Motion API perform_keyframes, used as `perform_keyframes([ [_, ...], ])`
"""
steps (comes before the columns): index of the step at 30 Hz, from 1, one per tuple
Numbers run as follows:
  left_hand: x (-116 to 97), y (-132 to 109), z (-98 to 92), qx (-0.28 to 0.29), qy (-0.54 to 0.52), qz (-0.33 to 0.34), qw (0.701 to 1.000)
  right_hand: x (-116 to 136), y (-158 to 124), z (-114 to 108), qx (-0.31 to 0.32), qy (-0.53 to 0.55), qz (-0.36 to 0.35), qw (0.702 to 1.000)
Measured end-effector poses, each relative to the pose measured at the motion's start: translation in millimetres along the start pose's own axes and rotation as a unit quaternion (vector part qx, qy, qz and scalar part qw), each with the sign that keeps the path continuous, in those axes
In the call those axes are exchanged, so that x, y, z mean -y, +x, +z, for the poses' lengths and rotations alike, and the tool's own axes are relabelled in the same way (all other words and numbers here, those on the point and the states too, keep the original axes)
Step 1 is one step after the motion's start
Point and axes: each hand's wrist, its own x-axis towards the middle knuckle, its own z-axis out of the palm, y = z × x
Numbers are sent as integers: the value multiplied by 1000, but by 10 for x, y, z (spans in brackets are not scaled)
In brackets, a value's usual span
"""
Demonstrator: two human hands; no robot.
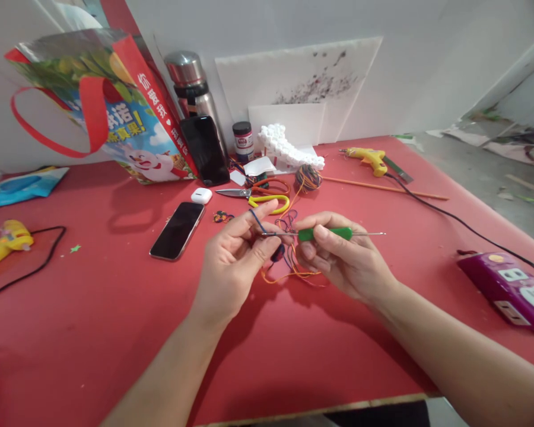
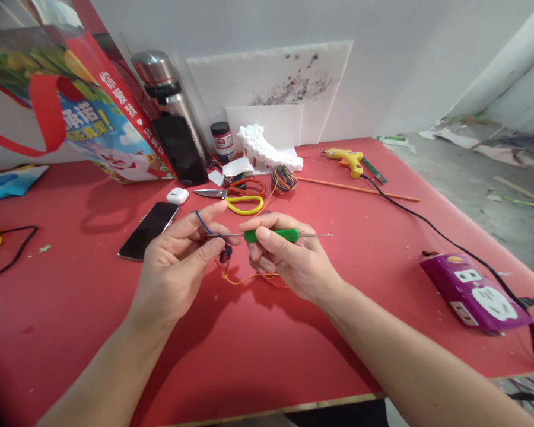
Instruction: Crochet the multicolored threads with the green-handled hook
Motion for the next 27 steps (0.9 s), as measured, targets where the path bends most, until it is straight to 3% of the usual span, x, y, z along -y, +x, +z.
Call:
perform_keyframes([
  [9, 42, 57, 47, -46, -74, -17, 996, -78, -22, 68, -34, 60, 43, 997],
  [15, 61, 39, 105, -46, -87, -34, 995, -75, -45, 115, -54, 78, 42, 995],
  [21, 23, -14, 87, -30, 20, -28, 999, -33, -67, 48, -61, -77, -21, 995],
  [24, 2, -32, 99, -7, 51, -35, 998, -53, -71, 17, -83, -186, -72, 976],
  [27, 11, -28, 108, 19, 44, -51, 998, -61, -59, 8, -64, -248, -124, 959],
])
